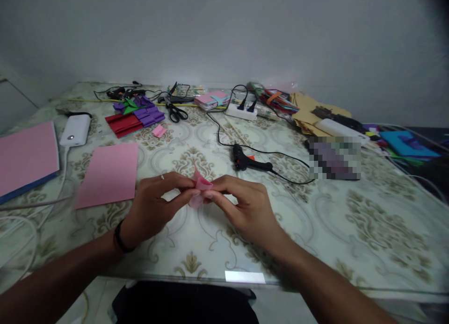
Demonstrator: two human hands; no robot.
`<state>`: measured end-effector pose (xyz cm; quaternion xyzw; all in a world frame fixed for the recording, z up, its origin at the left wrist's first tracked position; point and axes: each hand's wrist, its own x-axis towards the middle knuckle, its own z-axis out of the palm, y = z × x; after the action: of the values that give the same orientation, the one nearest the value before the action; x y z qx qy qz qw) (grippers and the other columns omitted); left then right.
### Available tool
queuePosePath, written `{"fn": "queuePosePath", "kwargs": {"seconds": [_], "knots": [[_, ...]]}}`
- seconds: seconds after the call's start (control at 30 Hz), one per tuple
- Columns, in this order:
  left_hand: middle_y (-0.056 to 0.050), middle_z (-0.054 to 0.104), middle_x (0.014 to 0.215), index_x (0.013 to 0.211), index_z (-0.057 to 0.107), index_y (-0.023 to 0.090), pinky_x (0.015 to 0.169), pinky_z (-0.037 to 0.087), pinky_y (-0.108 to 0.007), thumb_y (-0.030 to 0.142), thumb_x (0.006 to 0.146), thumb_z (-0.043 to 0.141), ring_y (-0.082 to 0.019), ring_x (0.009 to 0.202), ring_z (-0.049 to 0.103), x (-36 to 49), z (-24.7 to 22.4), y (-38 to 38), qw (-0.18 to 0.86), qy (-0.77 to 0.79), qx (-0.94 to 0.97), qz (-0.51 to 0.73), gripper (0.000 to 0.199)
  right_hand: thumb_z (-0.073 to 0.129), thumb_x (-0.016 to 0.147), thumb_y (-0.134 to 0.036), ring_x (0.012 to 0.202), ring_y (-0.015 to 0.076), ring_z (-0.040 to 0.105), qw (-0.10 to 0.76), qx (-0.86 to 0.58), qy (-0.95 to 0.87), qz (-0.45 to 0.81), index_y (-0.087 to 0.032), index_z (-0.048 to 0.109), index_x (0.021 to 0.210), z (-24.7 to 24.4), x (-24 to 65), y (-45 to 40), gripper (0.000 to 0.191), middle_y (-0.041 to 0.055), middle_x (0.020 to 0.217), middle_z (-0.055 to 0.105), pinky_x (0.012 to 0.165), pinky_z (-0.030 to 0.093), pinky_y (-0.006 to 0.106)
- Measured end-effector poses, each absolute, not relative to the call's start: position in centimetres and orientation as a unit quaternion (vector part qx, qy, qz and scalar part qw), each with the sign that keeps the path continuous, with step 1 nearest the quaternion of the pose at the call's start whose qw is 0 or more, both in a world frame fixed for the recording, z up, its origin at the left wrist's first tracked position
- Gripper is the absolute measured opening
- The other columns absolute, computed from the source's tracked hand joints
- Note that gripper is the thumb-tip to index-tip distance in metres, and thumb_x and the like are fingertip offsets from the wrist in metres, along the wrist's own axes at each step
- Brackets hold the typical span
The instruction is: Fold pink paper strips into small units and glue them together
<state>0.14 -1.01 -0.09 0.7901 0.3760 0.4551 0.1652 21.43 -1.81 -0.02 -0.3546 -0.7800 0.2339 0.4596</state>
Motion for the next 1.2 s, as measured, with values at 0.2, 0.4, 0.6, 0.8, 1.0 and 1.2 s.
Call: {"fn": "queuePosePath", "kwargs": {"seconds": [0.2, 0.4, 0.6, 0.8, 1.0, 1.2], "knots": [[0.0, 0.081, 0.089, 0.091, 0.075, 0.022, 0.071, 0.059, -0.024, 0.023, 0.091, 0.078, -0.015, 0.078, 0.076, 0.0, 0.6, -1.2, 0.193, 0.373, 0.789, 0.448, 0.003, 0.067, 0.099, -0.016, 0.072, 0.0135, 0.068, 0.448, -0.348, -0.794, 0.219, -0.017, 0.072, 0.088, 0.4, 21.3, -2.1, 0.011, 0.0025, 0.081, 0.074, 0.07, 0.052, 0.024], [0.002, 0.081, 0.087, 0.09, 0.075, 0.021, 0.07, 0.056, -0.02, 0.021, 0.091, 0.077, -0.012, 0.076, 0.075, 0.0, 1.1, -1.5, 0.203, 0.376, 0.793, 0.435, 0.003, 0.072, 0.096, -0.016, 0.07, 0.0118, 0.067, 0.47, -0.342, -0.778, 0.238, -0.015, 0.073, 0.088, 0.4, 21.2, -2.2, 0.008, 0.0022, 0.079, 0.073, 0.067, 0.051, 0.022], [0.001, 0.08, 0.089, 0.092, 0.073, 0.021, 0.076, 0.058, -0.021, 0.018, 0.089, 0.078, -0.012, 0.079, 0.074, 0.0, 1.2, -1.6, 0.217, 0.35, 0.793, 0.449, 0.006, 0.072, 0.096, -0.012, 0.075, 0.0121, 0.071, 0.494, -0.328, -0.762, 0.259, -0.016, 0.075, 0.092, 0.5, 21.3, -2.3, 0.006, 0.0027, 0.083, 0.076, 0.071, 0.053, 0.022], [0.0, 0.079, 0.093, 0.095, 0.074, 0.022, 0.078, 0.059, -0.024, 0.018, 0.091, 0.076, -0.013, 0.083, 0.074, -0.1, 1.5, -1.7, 0.236, 0.333, 0.79, 0.458, 0.007, 0.072, 0.095, -0.009, 0.077, 0.0129, 0.072, 0.496, -0.3, -0.782, 0.229, -0.013, 0.074, 0.09, 0.4, 21.3, -2.4, 0.006, 0.0055, 0.085, 0.077, 0.072, 0.055, 0.022], [0.0, 0.079, 0.092, 0.093, 0.074, 0.023, 0.076, 0.059, -0.025, 0.019, 0.091, 0.076, -0.014, 0.082, 0.075, -0.1, 1.7, -1.8, 0.254, 0.343, 0.783, 0.452, 0.005, 0.072, 0.095, -0.012, 0.074, 0.0124, 0.071, 0.487, -0.308, -0.779, 0.246, -0.013, 0.074, 0.089, 0.5, 21.2, -2.6, 0.006, 0.0049, 0.082, 0.075, 0.07, 0.054, 0.022], [0.001, 0.079, 0.089, 0.09, 0.074, 0.023, 0.078, 0.059, -0.026, 0.02, 0.091, 0.076, -0.015, 0.084, 0.075, -0.1, 1.6, -1.9, 0.313, 0.336, 0.767, 0.449, 0.004, 0.07, 0.097, -0.015, 0.07, 0.0122, 0.069, 0.471, -0.321, -0.782, 0.25, -0.013, 0.073, 0.085, 0.7, 21.2, -2.7, 0.013, 0.0045, 0.078, 0.074, 0.066, 0.052, 0.023]]}}
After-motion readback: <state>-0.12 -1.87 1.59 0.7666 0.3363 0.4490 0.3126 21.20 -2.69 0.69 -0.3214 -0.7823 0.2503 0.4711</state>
